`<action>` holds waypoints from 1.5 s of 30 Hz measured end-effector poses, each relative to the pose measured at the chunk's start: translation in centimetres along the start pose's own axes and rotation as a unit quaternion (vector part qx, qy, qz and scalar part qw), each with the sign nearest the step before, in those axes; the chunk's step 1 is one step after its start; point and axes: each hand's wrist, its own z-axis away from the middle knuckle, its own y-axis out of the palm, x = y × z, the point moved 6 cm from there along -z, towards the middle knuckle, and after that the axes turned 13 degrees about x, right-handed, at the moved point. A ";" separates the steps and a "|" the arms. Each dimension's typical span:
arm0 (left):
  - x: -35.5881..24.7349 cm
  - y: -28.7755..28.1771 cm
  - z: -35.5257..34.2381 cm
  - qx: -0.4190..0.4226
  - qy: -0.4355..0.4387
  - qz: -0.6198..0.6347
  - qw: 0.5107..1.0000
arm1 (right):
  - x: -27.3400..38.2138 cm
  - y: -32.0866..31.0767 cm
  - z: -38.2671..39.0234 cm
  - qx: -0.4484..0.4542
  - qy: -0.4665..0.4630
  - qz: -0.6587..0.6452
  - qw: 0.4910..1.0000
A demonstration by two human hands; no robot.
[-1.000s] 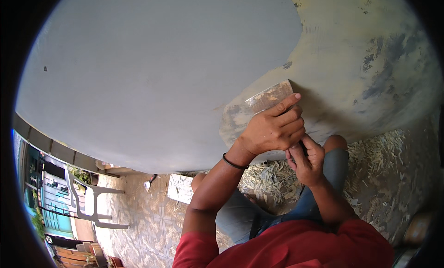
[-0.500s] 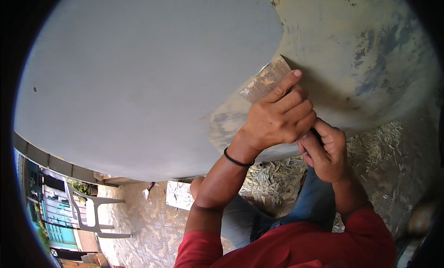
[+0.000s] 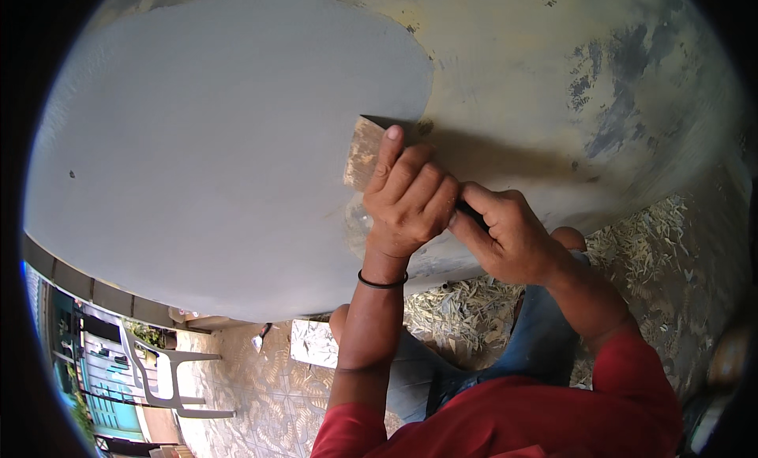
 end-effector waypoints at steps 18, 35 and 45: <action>-2.8 1.7 -2.2 0.023 0.070 0.096 0.993 | 0.3 -1.5 4.4 -0.051 0.156 -0.159 0.973; -4.0 3.2 -3.4 -0.077 -0.017 0.051 0.996 | 3.2 -6.5 2.8 0.033 0.079 0.066 0.994; 1.8 -0.8 0.5 -0.077 -0.116 -0.046 0.989 | 4.1 -1.9 -4.6 0.129 -0.011 0.194 0.972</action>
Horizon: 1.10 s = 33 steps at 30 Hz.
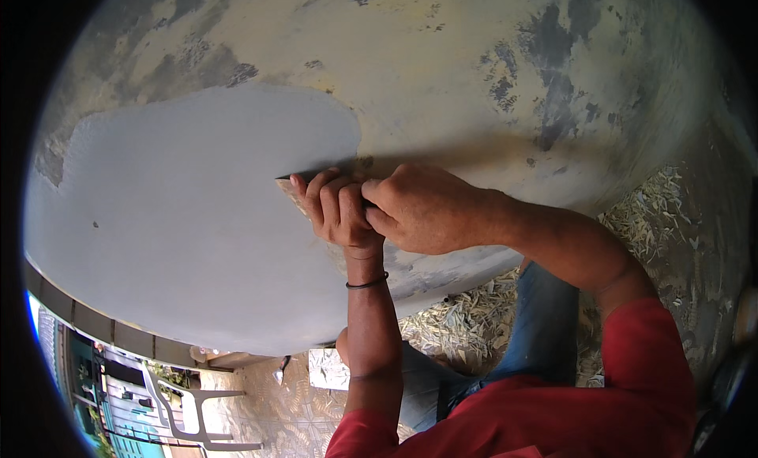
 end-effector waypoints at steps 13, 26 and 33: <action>-3.8 0.4 5.9 0.271 0.216 0.120 0.930 | -3.7 14.8 8.3 -0.226 0.067 -0.425 0.874; -1.5 -0.2 -1.3 0.172 0.250 0.038 0.952 | -2.7 9.3 3.7 -0.228 0.000 -0.446 0.866; -0.6 -1.2 0.2 0.160 0.239 0.045 0.957 | -1.6 9.9 3.4 -0.227 0.001 -0.416 0.880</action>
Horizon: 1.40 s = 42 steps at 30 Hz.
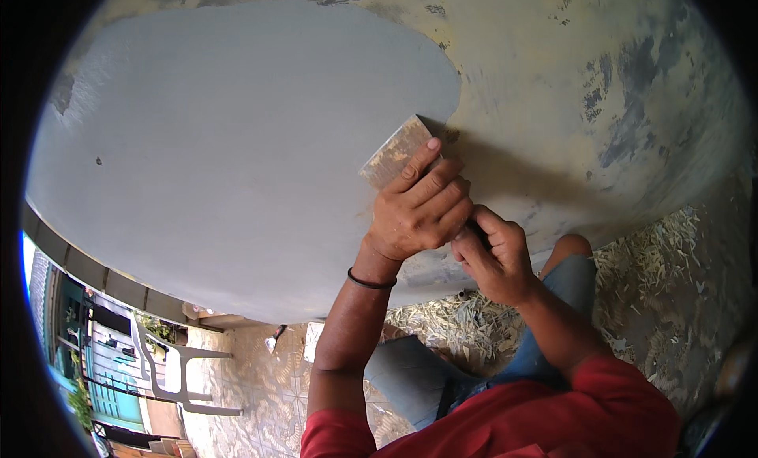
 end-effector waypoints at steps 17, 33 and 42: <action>-3.4 2.9 -7.0 -0.102 -0.067 0.054 0.991 | 6.9 -8.9 1.0 0.027 0.131 0.105 0.985; 0.2 2.0 -4.3 -0.182 -0.251 -0.075 0.948 | 10.0 -6.8 -6.7 0.210 0.012 0.363 0.908; -7.3 4.5 6.0 0.111 -0.191 0.086 0.972 | 1.0 -6.1 3.0 0.159 0.104 0.250 0.950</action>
